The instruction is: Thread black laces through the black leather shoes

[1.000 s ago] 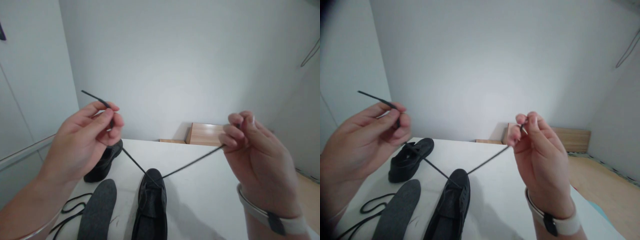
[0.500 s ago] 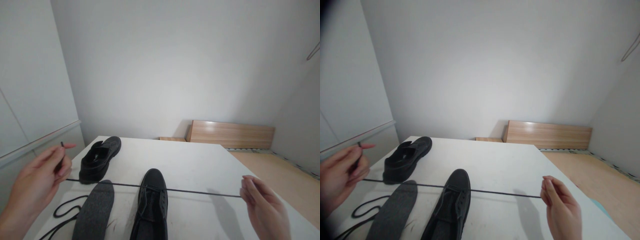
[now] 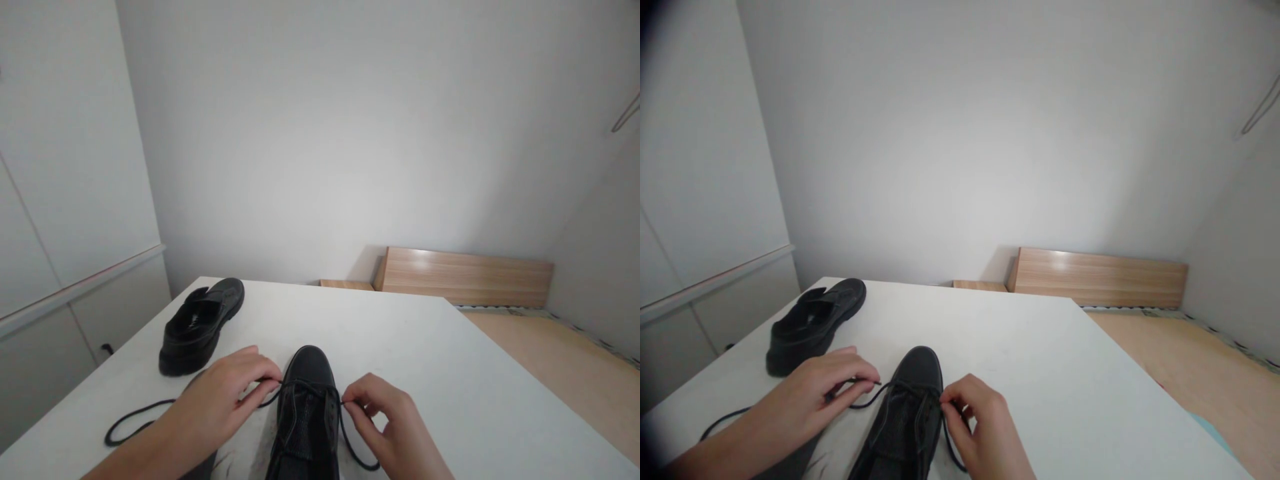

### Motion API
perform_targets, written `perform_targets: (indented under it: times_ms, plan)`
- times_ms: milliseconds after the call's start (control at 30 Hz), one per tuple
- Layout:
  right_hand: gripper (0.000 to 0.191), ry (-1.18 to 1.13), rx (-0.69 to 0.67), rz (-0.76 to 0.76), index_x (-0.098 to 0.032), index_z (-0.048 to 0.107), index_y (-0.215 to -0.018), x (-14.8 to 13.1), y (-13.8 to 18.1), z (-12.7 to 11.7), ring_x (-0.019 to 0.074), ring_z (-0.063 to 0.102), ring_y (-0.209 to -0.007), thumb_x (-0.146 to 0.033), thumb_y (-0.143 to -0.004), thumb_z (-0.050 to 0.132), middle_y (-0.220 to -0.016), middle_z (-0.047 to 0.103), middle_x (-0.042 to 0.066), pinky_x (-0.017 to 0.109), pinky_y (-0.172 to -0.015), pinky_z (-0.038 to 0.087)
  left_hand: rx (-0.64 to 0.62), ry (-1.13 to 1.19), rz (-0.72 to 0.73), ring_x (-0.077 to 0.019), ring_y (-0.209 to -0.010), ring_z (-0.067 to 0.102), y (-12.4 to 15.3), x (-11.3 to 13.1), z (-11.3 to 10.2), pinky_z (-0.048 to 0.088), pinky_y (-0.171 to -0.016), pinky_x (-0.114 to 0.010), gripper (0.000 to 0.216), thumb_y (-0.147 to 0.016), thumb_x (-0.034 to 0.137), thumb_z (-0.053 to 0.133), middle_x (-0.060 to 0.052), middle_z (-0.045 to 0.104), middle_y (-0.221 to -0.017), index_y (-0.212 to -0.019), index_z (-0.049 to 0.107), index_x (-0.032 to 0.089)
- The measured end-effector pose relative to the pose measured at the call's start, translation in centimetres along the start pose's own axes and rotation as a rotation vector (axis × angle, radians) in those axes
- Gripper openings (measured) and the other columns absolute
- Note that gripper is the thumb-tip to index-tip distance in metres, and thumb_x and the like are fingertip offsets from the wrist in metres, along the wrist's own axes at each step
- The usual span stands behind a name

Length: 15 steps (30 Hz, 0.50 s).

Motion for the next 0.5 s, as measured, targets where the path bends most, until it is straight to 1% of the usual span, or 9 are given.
perform_targets:
  times_ms: [67, 167, 267, 333, 433, 500]
  plan:
    - [0.017, 0.042, -0.03, -0.049, -0.019, 0.064, -0.084, -0.2, -0.2, 0.1, 0.0152, 0.061, -0.07, -0.013, -0.089, 0.048, -0.081, 0.062, 0.003, 0.025, -0.064, 0.048, -0.038, -0.038, 0.034, -0.0162, -0.075, 0.065, 0.0, -0.1, 0.8, 0.047, -0.067, -0.022, 0.024, -0.092, 0.017, 0.048, -0.002, 0.07, -0.079, -0.087, 0.07, 0.021]
    - [0.018, 0.082, -0.064, -0.058, -0.019, 0.062, -0.084, -0.3, -0.4, 0.1, 0.0144, 0.059, -0.07, -0.01, -0.088, 0.047, -0.083, 0.059, 0.002, 0.025, -0.064, 0.047, -0.102, -0.101, 0.06, -0.018, -0.077, 0.065, 0.1, -0.2, 1.6, 0.046, -0.067, -0.024, 0.024, -0.089, 0.01, 0.048, -0.004, 0.07, -0.079, -0.086, 0.07, 0.019]
    - [0.019, 0.105, -0.072, -0.071, -0.02, 0.061, -0.085, -0.3, -0.4, 0.4, 0.0146, 0.059, -0.072, -0.009, -0.088, 0.046, -0.086, 0.058, 0.003, 0.024, -0.065, 0.047, -0.145, -0.145, 0.051, -0.0192, -0.077, 0.064, 0.0, 0.0, 2.1, 0.044, -0.066, -0.025, 0.024, -0.088, 0.008, 0.048, -0.005, 0.07, -0.077, -0.084, 0.07, 0.018]
    - [0.019, 0.124, -0.048, -0.093, -0.02, 0.062, -0.086, -0.3, -0.4, 0.7, 0.016, 0.06, -0.077, -0.009, -0.088, 0.047, -0.089, 0.059, 0.004, 0.025, -0.068, 0.049, -0.16, -0.151, 0.032, -0.0198, -0.078, 0.063, -0.1, 0.1, 2.3, 0.045, -0.067, -0.026, 0.024, -0.089, 0.008, 0.049, -0.005, 0.069, -0.077, -0.084, 0.07, 0.018]
    - [0.02, 0.173, 0.015, -0.122, -0.021, 0.064, -0.087, -0.1, -0.3, 1.0, 0.0182, 0.061, -0.085, -0.008, -0.088, 0.048, -0.091, 0.059, 0.005, 0.028, -0.074, 0.051, -0.151, -0.131, 0.028, -0.0207, -0.082, 0.062, -0.2, 0.3, 2.4, 0.046, -0.07, -0.027, 0.024, -0.089, 0.007, 0.05, -0.005, 0.068, -0.079, -0.085, 0.071, 0.018]
    - [0.022, 0.192, 0.031, -0.128, -0.021, 0.065, -0.087, 0.0, -0.2, 1.2, 0.0181, 0.062, -0.084, -0.008, -0.088, 0.048, -0.09, 0.06, 0.005, 0.027, -0.074, 0.052, -0.095, -0.124, 0.053, -0.0213, -0.087, 0.061, -0.2, 0.3, 2.4, 0.046, -0.073, -0.028, 0.025, -0.09, 0.007, 0.049, -0.006, 0.067, -0.086, -0.085, 0.072, 0.018]
Point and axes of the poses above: each hand's wrist, its own y-axis away from the middle knuckle, its own z-axis out of the palm, x = y × z, the point moved 2 cm from there along -y, towards the middle knuckle
